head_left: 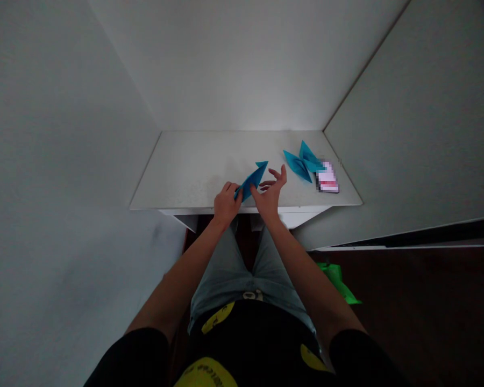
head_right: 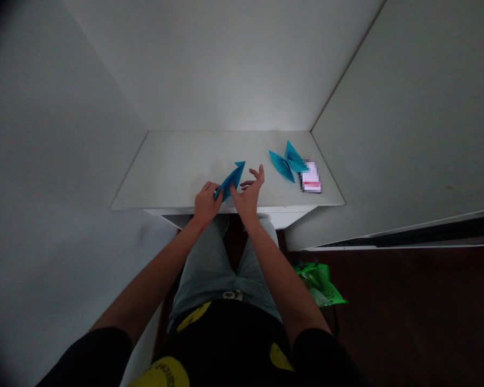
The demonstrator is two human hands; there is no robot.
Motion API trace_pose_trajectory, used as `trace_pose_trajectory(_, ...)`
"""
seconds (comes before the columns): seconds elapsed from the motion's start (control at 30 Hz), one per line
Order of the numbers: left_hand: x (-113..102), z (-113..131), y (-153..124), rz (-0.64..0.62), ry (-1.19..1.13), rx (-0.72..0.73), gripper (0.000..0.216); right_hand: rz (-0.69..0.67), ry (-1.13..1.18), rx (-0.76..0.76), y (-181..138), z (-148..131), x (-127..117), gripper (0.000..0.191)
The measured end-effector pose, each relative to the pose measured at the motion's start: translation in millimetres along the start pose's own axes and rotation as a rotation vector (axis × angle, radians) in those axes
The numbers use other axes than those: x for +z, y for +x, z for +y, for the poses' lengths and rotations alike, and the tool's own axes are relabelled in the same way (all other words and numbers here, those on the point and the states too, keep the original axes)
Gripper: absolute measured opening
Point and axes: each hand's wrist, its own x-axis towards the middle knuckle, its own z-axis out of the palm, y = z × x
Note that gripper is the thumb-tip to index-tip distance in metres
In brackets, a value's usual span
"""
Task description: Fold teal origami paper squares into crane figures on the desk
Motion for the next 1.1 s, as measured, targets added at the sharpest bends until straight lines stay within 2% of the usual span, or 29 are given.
trace_pose_trajectory(0.07, 7, 3, 0, 0.025, -0.052, -0.012, 0.009, -0.014, -0.044, -0.002, 3, 3, 3, 0.109)
trace_pose_trajectory(0.2, 23, 5, -1, 0.03, -0.147, -0.039, 0.008, -0.13, -0.235, -0.018, 13, 8, 9, 0.052)
trace_pose_trajectory(0.27, 30, 2, 1, 0.071, -0.194, -0.137, 0.002, -0.158, -0.281, -0.037, 18, 9, 9, 0.043)
trace_pose_trajectory(0.37, 36, -8, 9, 0.158, -0.257, -0.228, 0.019, -0.192, -0.262, -0.075, 24, 10, 4, 0.046)
trace_pose_trajectory(0.47, 35, -21, 19, 0.174, -0.272, -0.166, 0.038, -0.264, -0.225, -0.099, 28, 11, -4, 0.048)
trace_pose_trajectory(0.53, 31, -29, 25, 0.125, -0.276, -0.131, 0.039, -0.311, -0.216, -0.115, 31, 14, -10, 0.046)
trace_pose_trajectory(0.67, 20, -41, 31, 0.027, -0.272, -0.08, 0.028, -0.405, -0.225, -0.135, 37, 24, -24, 0.044)
trace_pose_trajectory(0.8, 11, -49, 30, -0.088, -0.219, 0.073, 0.042, -0.515, -0.307, -0.247, 39, 34, -45, 0.053)
trace_pose_trajectory(0.97, 0, -57, 16, -0.314, -0.066, 0.326, 0.048, -0.664, -0.524, -0.38, 22, 33, -70, 0.047)
trace_pose_trajectory(1.1, -5, -60, 10, -0.359, -0.039, 0.399, 0.054, -0.681, -0.574, -0.422, 5, 28, -79, 0.047)
